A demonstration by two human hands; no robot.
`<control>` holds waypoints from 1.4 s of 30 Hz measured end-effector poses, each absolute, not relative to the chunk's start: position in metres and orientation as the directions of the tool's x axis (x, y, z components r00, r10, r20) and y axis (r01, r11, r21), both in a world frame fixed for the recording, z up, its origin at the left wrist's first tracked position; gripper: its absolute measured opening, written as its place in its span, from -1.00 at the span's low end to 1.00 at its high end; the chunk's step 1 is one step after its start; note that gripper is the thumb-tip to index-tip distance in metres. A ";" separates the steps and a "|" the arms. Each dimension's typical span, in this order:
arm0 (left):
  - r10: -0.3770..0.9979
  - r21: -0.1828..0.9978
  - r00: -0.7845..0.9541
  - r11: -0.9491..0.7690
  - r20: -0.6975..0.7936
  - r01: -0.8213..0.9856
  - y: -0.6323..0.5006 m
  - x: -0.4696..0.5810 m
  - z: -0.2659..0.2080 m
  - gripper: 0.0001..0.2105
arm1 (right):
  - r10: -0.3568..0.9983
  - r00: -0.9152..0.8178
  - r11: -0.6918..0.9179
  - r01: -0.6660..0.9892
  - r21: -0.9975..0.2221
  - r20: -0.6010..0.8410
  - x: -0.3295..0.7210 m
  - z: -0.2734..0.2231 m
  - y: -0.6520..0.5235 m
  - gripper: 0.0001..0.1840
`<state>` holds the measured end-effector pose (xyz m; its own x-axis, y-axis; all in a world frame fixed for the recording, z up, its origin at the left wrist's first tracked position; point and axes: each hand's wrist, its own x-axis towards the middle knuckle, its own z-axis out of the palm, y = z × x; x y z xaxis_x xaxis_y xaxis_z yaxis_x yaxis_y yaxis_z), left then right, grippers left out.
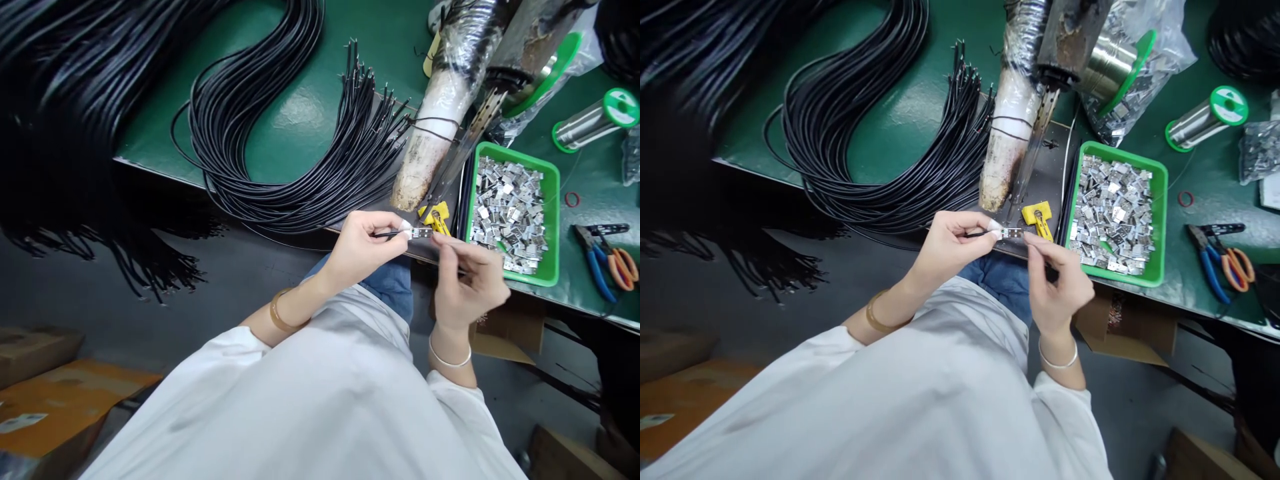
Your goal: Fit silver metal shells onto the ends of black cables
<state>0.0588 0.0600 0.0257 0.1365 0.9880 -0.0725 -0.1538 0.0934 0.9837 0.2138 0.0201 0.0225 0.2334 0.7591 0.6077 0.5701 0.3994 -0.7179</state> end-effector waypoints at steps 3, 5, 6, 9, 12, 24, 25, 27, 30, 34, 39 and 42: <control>0.991 0.988 0.127 0.067 -0.049 -0.140 0.059 0.061 0.024 -0.89 | 0.796 0.110 0.419 0.609 -0.673 0.595 0.211 0.019 0.021 -0.79; 0.996 0.993 0.092 0.031 -0.020 -0.110 0.058 0.062 0.023 -0.90 | 0.803 0.075 0.433 0.609 -0.665 0.591 0.210 0.019 0.025 -0.79; 0.997 0.996 0.072 0.010 -0.003 -0.091 0.058 0.063 0.023 -0.90 | 0.800 0.070 0.439 0.608 -0.661 0.596 0.210 0.021 0.027 -0.80; 0.998 0.997 0.050 -0.046 0.049 -0.056 0.058 0.064 0.024 -0.88 | 0.774 0.066 0.463 0.619 -0.635 0.629 0.209 0.026 0.031 -0.80; 0.996 0.996 0.063 -0.056 0.060 -0.068 0.058 0.063 0.023 -0.88 | 0.756 0.032 0.483 0.647 -0.589 0.654 0.209 0.028 0.031 -0.79; 0.940 0.961 0.325 0.179 -0.103 -0.210 0.062 0.052 0.029 -0.88 | 0.722 -0.085 0.556 0.661 -0.504 0.687 0.219 0.020 0.025 -0.72; 0.923 0.955 0.367 0.207 -0.118 -0.214 0.062 0.050 0.030 -0.86 | 0.709 -0.113 0.570 0.674 -0.471 0.696 0.220 0.019 0.026 -0.73; 0.902 0.949 0.413 0.228 -0.122 -0.217 0.060 0.047 0.032 -0.84 | 0.685 -0.144 0.595 0.678 -0.433 0.714 0.222 0.018 0.026 -0.76; 0.944 0.987 0.330 0.056 -0.002 -0.152 0.052 0.044 0.035 -0.86 | 0.716 -0.043 0.554 0.642 -0.530 0.697 0.223 0.017 0.026 -0.85; 0.920 0.967 0.322 -0.251 0.224 0.046 0.038 0.043 0.033 -0.87 | 0.938 0.078 0.273 0.435 -0.858 0.339 0.222 0.027 0.025 -0.91; 0.944 0.994 0.311 -0.104 0.112 -0.042 0.034 0.046 0.025 -0.78 | 0.882 0.153 0.305 0.536 -0.787 0.446 0.216 0.033 0.021 -0.92; 0.964 0.991 0.263 0.006 0.029 -0.132 0.039 0.050 0.023 -0.79 | 0.806 0.100 0.412 0.613 -0.674 0.584 0.211 0.028 0.019 -0.89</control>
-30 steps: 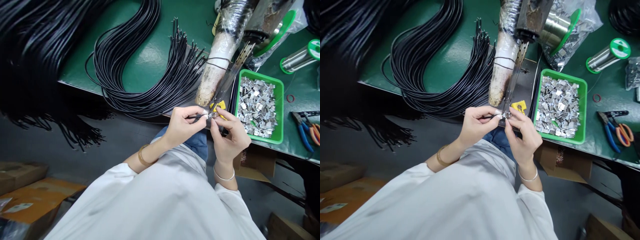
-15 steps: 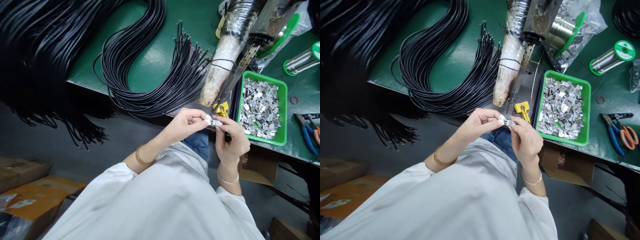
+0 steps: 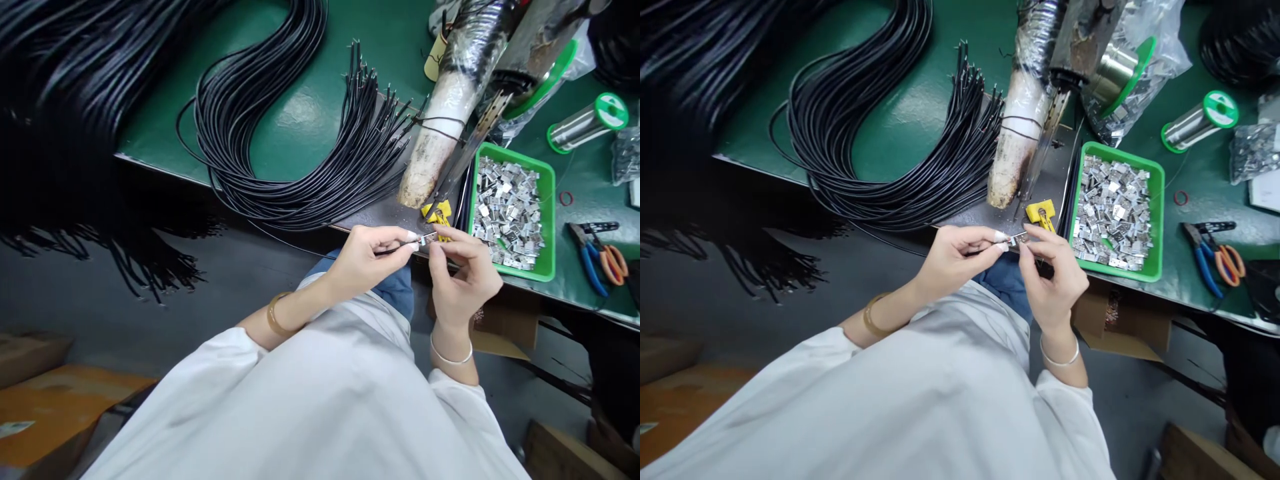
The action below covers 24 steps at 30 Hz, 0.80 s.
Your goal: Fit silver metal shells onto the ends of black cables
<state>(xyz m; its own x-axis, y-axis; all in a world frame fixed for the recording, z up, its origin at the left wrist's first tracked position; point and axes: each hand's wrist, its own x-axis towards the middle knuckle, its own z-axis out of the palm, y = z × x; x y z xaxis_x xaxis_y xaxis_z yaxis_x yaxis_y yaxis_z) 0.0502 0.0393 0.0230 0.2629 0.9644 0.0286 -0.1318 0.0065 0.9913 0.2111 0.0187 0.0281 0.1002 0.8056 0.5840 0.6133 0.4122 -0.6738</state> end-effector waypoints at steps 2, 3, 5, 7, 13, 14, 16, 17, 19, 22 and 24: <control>0.971 0.980 0.240 0.057 -0.010 -0.188 0.044 0.053 0.023 -0.81 | 0.780 0.054 0.445 0.653 -0.613 0.623 0.210 0.025 0.019 -0.85; 0.973 0.975 0.230 0.075 -0.026 -0.211 0.046 0.053 0.023 -0.81 | 0.762 0.034 0.456 0.681 -0.573 0.647 0.209 0.023 0.020 -0.84; 0.977 0.969 0.209 0.098 -0.049 -0.229 0.050 0.055 0.022 -0.83 | 0.723 0.002 0.469 0.733 -0.493 0.691 0.209 0.021 0.022 -0.82; 0.980 0.969 0.183 0.113 -0.073 -0.218 0.053 0.056 0.021 -0.87 | 0.711 -0.012 0.474 0.747 -0.467 0.703 0.209 0.021 0.025 -0.82; 0.990 0.978 0.118 0.094 -0.073 -0.185 0.061 0.058 0.022 -0.85 | 0.780 0.032 0.446 0.672 -0.591 0.625 0.209 0.020 0.030 -0.85; 0.991 0.979 0.116 0.093 -0.072 -0.184 0.062 0.059 0.023 -0.85 | 0.787 0.039 0.440 0.664 -0.605 0.615 0.209 0.020 0.031 -0.86; 0.991 0.977 0.114 0.097 -0.076 -0.191 0.063 0.058 0.025 -0.86 | 0.793 0.048 0.437 0.650 -0.622 0.607 0.209 0.021 0.033 -0.87; 0.990 0.975 0.116 0.103 -0.081 -0.198 0.064 0.058 0.026 -0.86 | 0.793 0.049 0.439 0.644 -0.626 0.607 0.209 0.023 0.034 -0.87; 0.988 0.969 0.122 0.119 -0.094 -0.216 0.065 0.057 0.028 -0.87 | 0.793 0.042 0.447 0.638 -0.627 0.608 0.208 0.026 0.035 -0.87; 0.984 0.955 0.149 0.139 -0.103 -0.263 0.067 0.056 0.028 -0.88 | 0.790 0.015 0.460 0.645 -0.610 0.612 0.207 0.032 0.035 -0.83; 0.979 0.944 0.174 0.153 -0.104 -0.294 0.068 0.056 0.027 -0.89 | 0.786 0.001 0.470 0.648 -0.599 0.618 0.206 0.035 0.034 -0.80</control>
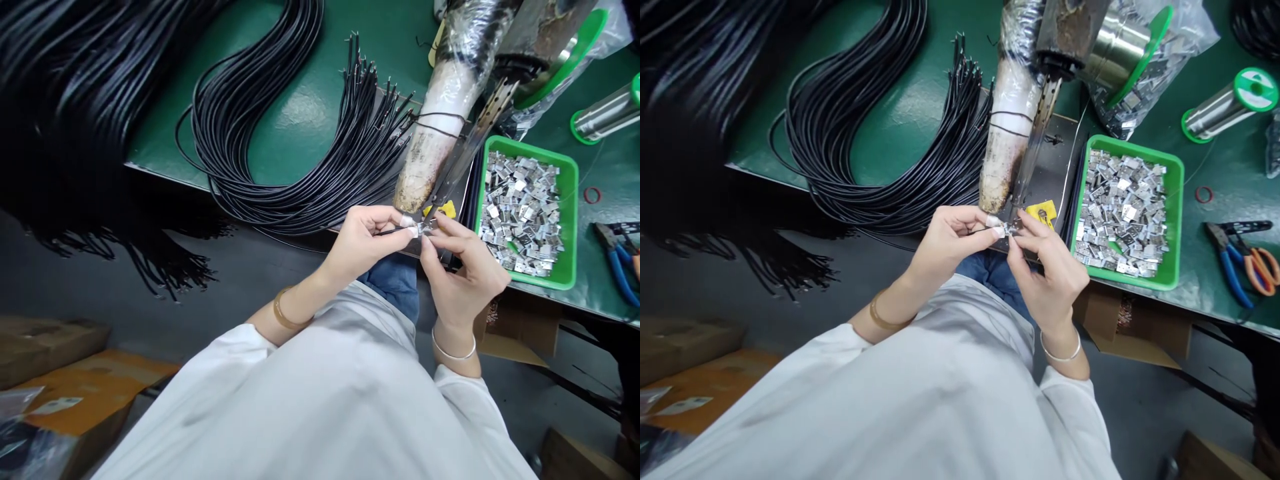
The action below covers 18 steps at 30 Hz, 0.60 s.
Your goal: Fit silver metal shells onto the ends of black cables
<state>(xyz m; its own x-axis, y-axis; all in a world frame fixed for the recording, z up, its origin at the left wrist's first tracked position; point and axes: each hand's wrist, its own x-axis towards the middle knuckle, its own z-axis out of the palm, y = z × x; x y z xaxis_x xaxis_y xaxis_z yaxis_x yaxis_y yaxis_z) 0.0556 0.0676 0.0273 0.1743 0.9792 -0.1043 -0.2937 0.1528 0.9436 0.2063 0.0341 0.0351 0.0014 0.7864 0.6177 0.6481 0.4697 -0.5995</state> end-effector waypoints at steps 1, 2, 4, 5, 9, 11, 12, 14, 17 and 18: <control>0.977 0.940 0.184 0.160 -0.107 -0.301 0.068 0.055 0.027 -0.89 | 0.788 0.003 0.470 0.644 -0.604 0.616 0.206 0.036 0.033 -0.81; 0.975 0.939 0.192 0.167 -0.112 -0.302 0.068 0.055 0.026 -0.89 | 0.792 0.008 0.467 0.637 -0.614 0.611 0.206 0.036 0.033 -0.82; 0.974 0.943 0.193 0.172 -0.120 -0.284 0.068 0.054 0.026 -0.88 | 0.805 0.019 0.454 0.625 -0.635 0.593 0.207 0.036 0.031 -0.84; 0.974 0.950 0.191 0.170 -0.121 -0.263 0.068 0.054 0.026 -0.87 | 0.812 0.020 0.447 0.622 -0.643 0.583 0.208 0.035 0.030 -0.85; 0.969 0.975 0.219 0.153 -0.115 -0.163 0.066 0.051 0.027 -0.89 | 0.833 -0.002 0.429 0.633 -0.644 0.553 0.212 0.032 0.028 -0.87; 0.963 0.978 0.242 0.154 -0.117 -0.140 0.066 0.051 0.027 -0.89 | 0.839 -0.004 0.420 0.641 -0.643 0.544 0.213 0.031 0.028 -0.88; 0.962 0.979 0.247 0.154 -0.118 -0.134 0.066 0.051 0.027 -0.89 | 0.839 -0.004 0.418 0.644 -0.640 0.544 0.213 0.032 0.028 -0.88; 0.963 0.981 0.244 0.148 -0.114 -0.125 0.067 0.051 0.027 -0.89 | 0.839 -0.010 0.419 0.652 -0.632 0.545 0.212 0.033 0.029 -0.89; 0.963 0.986 0.250 0.129 -0.100 -0.103 0.065 0.052 0.028 -0.89 | 0.841 -0.015 0.419 0.651 -0.634 0.540 0.214 0.033 0.027 -0.91; 0.960 0.989 0.264 0.121 -0.093 -0.089 0.063 0.051 0.029 -0.88 | 0.849 -0.007 0.407 0.645 -0.647 0.528 0.218 0.032 0.025 -0.93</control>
